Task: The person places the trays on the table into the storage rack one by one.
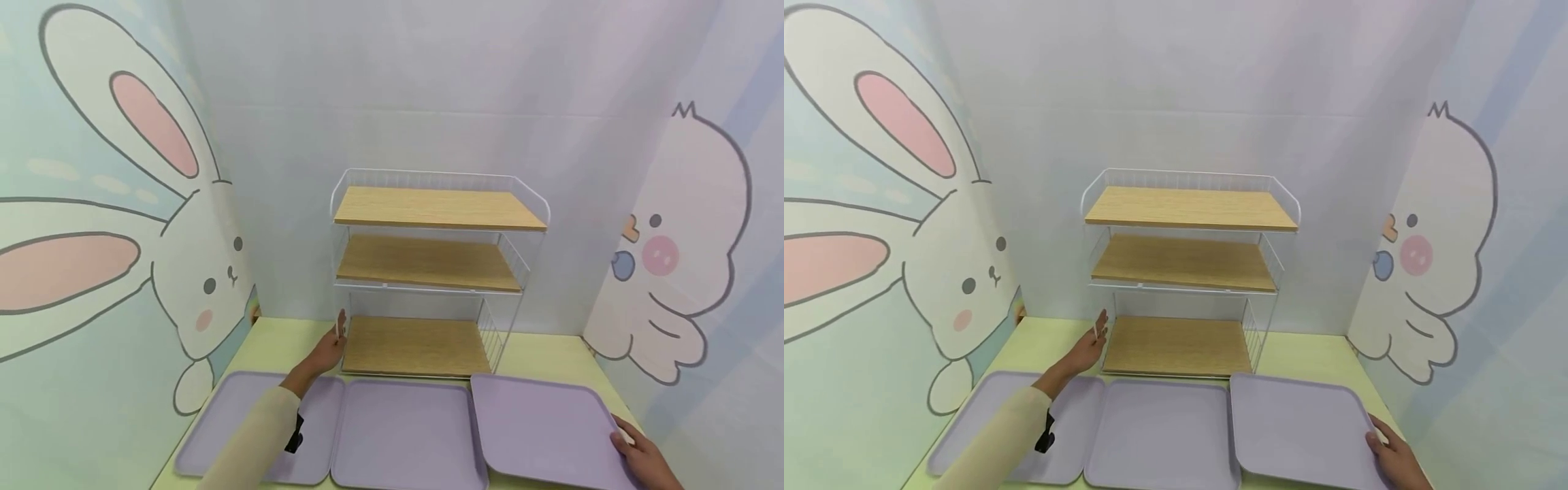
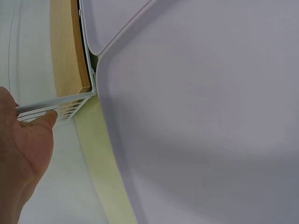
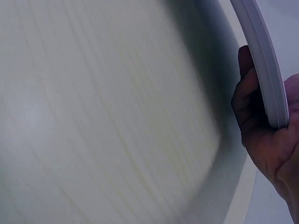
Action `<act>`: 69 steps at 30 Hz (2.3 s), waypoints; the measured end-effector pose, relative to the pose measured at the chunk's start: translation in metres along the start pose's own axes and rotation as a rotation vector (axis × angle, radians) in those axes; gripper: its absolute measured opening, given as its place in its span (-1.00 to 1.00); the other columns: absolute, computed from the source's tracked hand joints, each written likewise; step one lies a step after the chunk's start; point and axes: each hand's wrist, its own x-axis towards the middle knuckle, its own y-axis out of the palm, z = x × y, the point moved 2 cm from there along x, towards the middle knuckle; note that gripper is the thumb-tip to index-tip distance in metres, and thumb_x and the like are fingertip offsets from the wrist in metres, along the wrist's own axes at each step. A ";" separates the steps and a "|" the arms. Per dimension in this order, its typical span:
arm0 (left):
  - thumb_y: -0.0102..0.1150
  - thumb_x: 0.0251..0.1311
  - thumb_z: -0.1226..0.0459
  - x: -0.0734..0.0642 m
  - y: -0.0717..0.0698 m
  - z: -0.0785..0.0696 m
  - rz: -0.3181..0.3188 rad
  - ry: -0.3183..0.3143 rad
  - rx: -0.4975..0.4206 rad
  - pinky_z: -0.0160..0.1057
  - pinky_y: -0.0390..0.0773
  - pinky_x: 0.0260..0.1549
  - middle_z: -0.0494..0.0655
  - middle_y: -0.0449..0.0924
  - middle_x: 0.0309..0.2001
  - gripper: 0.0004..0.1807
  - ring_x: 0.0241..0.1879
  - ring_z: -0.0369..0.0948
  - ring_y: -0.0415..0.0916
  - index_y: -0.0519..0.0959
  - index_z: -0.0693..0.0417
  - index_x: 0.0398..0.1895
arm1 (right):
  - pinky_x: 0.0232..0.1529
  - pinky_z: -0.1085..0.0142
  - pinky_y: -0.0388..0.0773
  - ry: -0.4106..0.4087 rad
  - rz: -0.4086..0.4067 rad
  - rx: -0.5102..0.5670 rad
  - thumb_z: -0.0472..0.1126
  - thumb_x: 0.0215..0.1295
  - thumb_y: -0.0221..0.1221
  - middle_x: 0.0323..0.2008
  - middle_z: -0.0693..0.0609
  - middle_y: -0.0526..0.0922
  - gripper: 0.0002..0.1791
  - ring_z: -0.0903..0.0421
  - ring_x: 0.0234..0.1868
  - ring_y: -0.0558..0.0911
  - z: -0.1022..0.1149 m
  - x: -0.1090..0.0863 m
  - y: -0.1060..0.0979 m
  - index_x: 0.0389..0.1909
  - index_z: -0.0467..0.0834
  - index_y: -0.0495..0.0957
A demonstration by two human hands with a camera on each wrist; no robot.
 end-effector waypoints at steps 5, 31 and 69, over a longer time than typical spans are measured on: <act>-0.38 0.82 0.39 0.000 0.000 -0.002 0.021 -0.006 -0.008 0.42 -0.05 0.75 0.43 -0.38 0.84 -0.26 0.78 0.47 -0.14 -0.41 0.38 0.82 | -0.16 0.29 0.70 -0.015 0.008 0.113 -0.06 0.86 0.03 0.04 -0.38 0.82 -0.41 0.23 -0.24 0.76 0.018 -0.004 0.017 0.78 0.15 0.25; -0.35 0.80 0.39 0.002 0.001 -0.002 0.028 0.019 0.130 0.37 0.16 0.73 0.49 -0.18 0.80 -0.26 0.71 0.46 0.13 -0.37 0.40 0.82 | -0.29 0.03 0.82 -0.101 0.041 0.390 -0.21 0.88 -0.13 0.04 -0.40 0.74 -0.40 -0.02 -0.23 0.81 0.165 -0.037 0.144 0.78 -0.21 0.05; -0.28 0.80 0.35 -0.001 -0.005 -0.002 -0.009 0.103 0.130 0.47 0.22 0.65 0.64 -0.08 0.74 -0.26 0.60 0.57 0.26 -0.27 0.48 0.81 | 0.53 -0.37 0.42 -0.211 -0.100 0.467 -0.32 0.79 -0.24 0.65 -0.67 0.13 -0.33 -0.61 0.59 0.34 0.234 0.027 0.196 0.75 -0.52 -0.08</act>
